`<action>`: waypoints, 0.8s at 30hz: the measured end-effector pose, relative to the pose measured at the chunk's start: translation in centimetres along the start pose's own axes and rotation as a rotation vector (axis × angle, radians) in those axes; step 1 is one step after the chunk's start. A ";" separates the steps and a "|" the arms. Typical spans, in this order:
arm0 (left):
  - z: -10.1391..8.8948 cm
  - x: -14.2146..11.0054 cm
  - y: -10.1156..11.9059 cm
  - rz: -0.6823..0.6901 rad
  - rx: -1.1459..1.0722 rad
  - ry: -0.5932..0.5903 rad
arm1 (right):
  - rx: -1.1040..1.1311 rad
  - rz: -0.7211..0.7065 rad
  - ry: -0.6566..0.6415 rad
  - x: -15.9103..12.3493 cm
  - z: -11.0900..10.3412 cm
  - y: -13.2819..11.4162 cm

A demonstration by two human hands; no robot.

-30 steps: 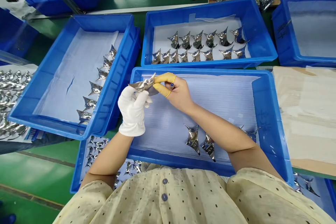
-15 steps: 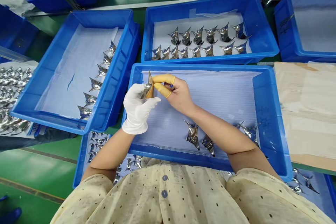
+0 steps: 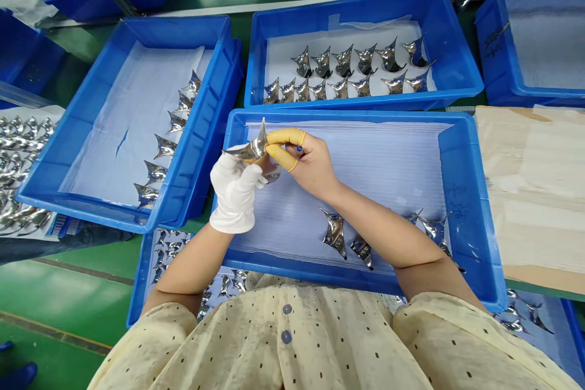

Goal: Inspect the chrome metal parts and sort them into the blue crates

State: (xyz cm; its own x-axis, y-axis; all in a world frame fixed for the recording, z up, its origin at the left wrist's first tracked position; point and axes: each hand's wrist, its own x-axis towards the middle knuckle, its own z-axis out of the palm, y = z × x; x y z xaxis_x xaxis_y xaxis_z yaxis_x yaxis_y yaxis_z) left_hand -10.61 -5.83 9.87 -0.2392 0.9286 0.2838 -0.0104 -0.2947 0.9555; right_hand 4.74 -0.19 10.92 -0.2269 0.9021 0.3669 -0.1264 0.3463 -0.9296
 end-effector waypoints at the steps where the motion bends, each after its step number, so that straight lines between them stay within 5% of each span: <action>1: 0.1 0.1 0.5 -0.048 -0.010 0.018 | 0.011 0.004 0.004 0.0 0.0 0.0; 11: 0.3 1.2 1.7 -0.181 -0.017 0.109 | 0.068 -0.032 -0.056 0.2 0.0 -0.6; 15: 0.1 1.3 1.6 -0.196 0.001 0.058 | 0.067 -0.011 -0.126 0.2 0.0 -0.8; 19: 0.1 1.2 1.6 -0.230 -0.027 -0.002 | 0.102 0.065 -0.026 0.9 -0.2 -0.5; 24: 0.1 1.2 1.8 -0.232 -0.065 -0.044 | 0.184 0.161 -0.061 1.8 -0.4 0.2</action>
State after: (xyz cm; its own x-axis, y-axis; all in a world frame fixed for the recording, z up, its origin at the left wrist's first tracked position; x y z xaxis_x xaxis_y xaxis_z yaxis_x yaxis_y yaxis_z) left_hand -10.78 -5.21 11.97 -0.1807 0.9816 0.0621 -0.1232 -0.0852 0.9887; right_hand 4.66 1.57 11.41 -0.3152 0.9229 0.2212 -0.2562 0.1417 -0.9562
